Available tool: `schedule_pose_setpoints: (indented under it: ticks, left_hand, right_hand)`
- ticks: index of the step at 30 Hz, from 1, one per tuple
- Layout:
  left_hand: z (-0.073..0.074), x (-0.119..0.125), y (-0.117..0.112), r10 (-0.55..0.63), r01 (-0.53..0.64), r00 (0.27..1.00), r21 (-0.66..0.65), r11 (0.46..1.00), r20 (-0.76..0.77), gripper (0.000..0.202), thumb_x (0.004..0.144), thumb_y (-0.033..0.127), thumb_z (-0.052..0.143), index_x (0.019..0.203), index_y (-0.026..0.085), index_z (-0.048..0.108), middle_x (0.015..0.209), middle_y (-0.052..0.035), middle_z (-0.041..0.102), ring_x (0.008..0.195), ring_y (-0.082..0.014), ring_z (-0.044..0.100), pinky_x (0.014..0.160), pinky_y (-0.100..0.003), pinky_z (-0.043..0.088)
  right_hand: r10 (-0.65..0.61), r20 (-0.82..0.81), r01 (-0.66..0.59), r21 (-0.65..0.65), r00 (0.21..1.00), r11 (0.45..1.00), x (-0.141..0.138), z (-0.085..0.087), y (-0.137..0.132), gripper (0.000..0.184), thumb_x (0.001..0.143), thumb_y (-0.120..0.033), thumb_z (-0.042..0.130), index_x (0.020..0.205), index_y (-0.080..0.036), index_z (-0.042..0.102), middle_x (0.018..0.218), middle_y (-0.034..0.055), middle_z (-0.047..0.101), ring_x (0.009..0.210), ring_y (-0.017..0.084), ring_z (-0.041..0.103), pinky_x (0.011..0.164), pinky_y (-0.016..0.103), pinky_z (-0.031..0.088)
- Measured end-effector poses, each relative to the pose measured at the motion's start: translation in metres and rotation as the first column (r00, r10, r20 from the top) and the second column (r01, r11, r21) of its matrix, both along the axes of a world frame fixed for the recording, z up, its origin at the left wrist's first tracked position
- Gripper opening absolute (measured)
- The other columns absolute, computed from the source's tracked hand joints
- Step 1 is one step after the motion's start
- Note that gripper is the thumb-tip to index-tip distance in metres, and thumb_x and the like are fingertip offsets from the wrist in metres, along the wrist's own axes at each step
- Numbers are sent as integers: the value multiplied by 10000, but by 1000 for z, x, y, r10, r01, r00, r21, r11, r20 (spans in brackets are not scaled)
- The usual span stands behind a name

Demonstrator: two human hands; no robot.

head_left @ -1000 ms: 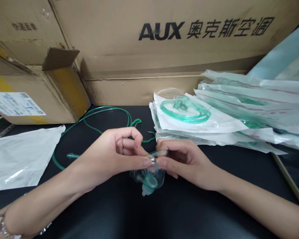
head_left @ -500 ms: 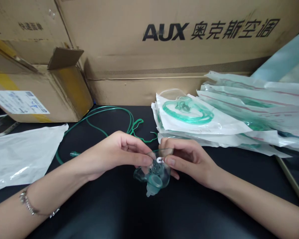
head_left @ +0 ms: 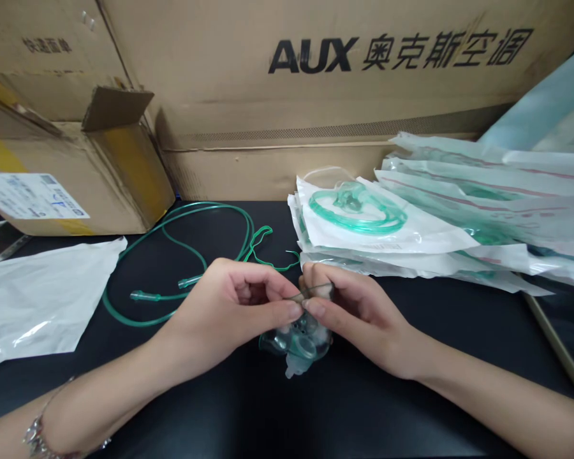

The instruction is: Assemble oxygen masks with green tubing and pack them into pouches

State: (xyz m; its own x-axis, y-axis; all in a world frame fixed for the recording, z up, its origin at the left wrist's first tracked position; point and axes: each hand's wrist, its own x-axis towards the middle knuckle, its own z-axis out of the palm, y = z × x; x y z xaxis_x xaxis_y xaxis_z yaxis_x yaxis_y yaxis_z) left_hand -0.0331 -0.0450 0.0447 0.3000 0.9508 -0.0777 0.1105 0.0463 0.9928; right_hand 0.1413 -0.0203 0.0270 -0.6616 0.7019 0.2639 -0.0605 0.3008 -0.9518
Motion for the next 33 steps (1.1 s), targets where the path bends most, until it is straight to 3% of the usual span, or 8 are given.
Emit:
schedule_pose_setpoints:
  ticks: [10, 17, 22, 29, 33]
  left_hand:
    - [1, 2, -6, 6, 14, 994, 182, 983, -109, 57, 722, 173, 620, 673, 147, 631, 624, 27, 599, 590, -66, 520, 544, -147, 422]
    - [0, 0, -1, -124, 129, 990, 78, 989, -66, 60, 745, 198, 606, 719, 150, 628, 672, 17, 607, 641, -80, 541, 601, -170, 442]
    - [-2, 1, 3, -115, 121, 991, 93, 988, -67, 73, 749, 208, 603, 734, 144, 634, 680, 7, 598, 647, -91, 533, 608, -191, 429]
    - [-6, -3, 10, -113, 116, 993, -133, 984, 29, 123, 711, 271, 662, 720, 149, 674, 633, 12, 593, 606, -72, 492, 572, -180, 375]
    - [-4, -5, 12, -129, 141, 988, -159, 977, 82, 102, 704, 257, 673, 707, 155, 680, 633, 19, 599, 606, -65, 491, 581, -175, 374]
  right_hand:
    - [-75, 99, 52, 221, 992, 974, -2, 2, -1, 263, 832, -216, 481, 628, -200, 316, 603, -45, 333, 557, 91, 320, 487, 232, 281]
    - [-172, 58, 129, 446, 983, 885, -1, -1, 5, 312, 712, -109, 533, 556, -197, 278, 534, -64, 307, 489, 64, 284, 442, 207, 243]
    - [-284, 64, 209, 528, 957, 823, -3, -2, 5, 309, 683, -107, 527, 540, -197, 268, 507, -75, 286, 456, 49, 253, 419, 191, 222]
    - [-209, 163, 123, 421, 964, 899, -4, -3, 6, 271, 749, -127, 499, 586, -197, 293, 561, -64, 299, 502, 65, 277, 448, 197, 256]
    - [-104, 155, 50, 319, 982, 946, -1, -4, 7, 238, 806, -186, 497, 625, -190, 343, 605, -50, 337, 542, 77, 308, 479, 213, 277]
